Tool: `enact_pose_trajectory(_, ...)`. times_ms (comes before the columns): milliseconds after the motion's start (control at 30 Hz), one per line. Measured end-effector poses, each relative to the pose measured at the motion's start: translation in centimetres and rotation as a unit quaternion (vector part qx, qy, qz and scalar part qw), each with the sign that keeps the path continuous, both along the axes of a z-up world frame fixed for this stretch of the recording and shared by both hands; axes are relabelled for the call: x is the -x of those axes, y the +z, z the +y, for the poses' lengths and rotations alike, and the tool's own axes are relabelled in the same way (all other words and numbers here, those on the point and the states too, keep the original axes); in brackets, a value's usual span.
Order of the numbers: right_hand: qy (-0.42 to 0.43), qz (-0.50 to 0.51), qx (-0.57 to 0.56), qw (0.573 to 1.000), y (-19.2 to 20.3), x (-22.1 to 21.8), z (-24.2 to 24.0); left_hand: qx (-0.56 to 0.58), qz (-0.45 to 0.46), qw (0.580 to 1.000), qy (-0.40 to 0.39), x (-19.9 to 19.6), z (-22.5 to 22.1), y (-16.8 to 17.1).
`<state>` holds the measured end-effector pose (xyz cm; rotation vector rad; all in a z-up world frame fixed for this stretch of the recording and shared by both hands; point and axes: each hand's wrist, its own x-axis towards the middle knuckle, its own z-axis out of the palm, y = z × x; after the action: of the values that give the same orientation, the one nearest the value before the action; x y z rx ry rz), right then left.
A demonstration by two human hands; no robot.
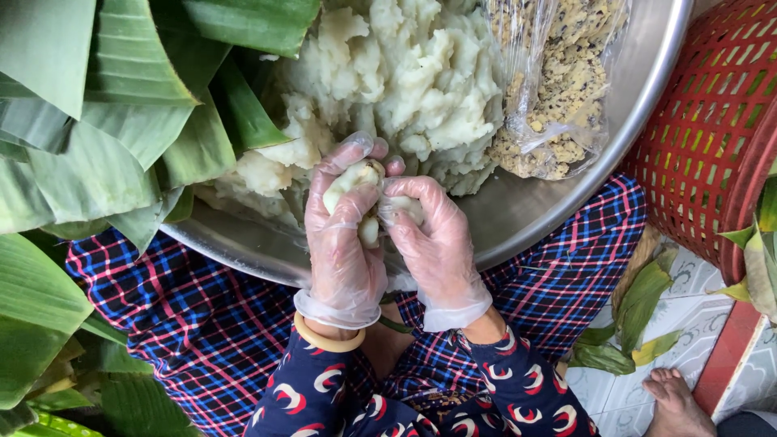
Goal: Wrapping dough portions in banana leaves to prepare traditional food items
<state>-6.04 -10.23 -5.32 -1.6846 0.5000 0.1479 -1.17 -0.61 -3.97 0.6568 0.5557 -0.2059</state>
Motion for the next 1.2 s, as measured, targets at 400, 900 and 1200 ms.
enact_pose_trajectory(400, -0.019, 0.006, -0.025, 0.999, -1.1, 0.2, 0.1, -0.004, -0.010, 1.000, -0.001, 0.1, -0.1, -0.4)
enact_pose_trajectory(900, -0.026, 0.020, -0.052, 0.998, -2.0, 0.5, -0.2, -0.016, -0.004, 1.000, -0.002, 0.0, -0.1, -0.3)
enact_pose_trajectory(1200, -0.023, 0.035, -0.058, 0.997, -0.7, -0.3, -0.1, -0.021, -0.001, 1.000, -0.009, -0.2, -0.1, -0.3)
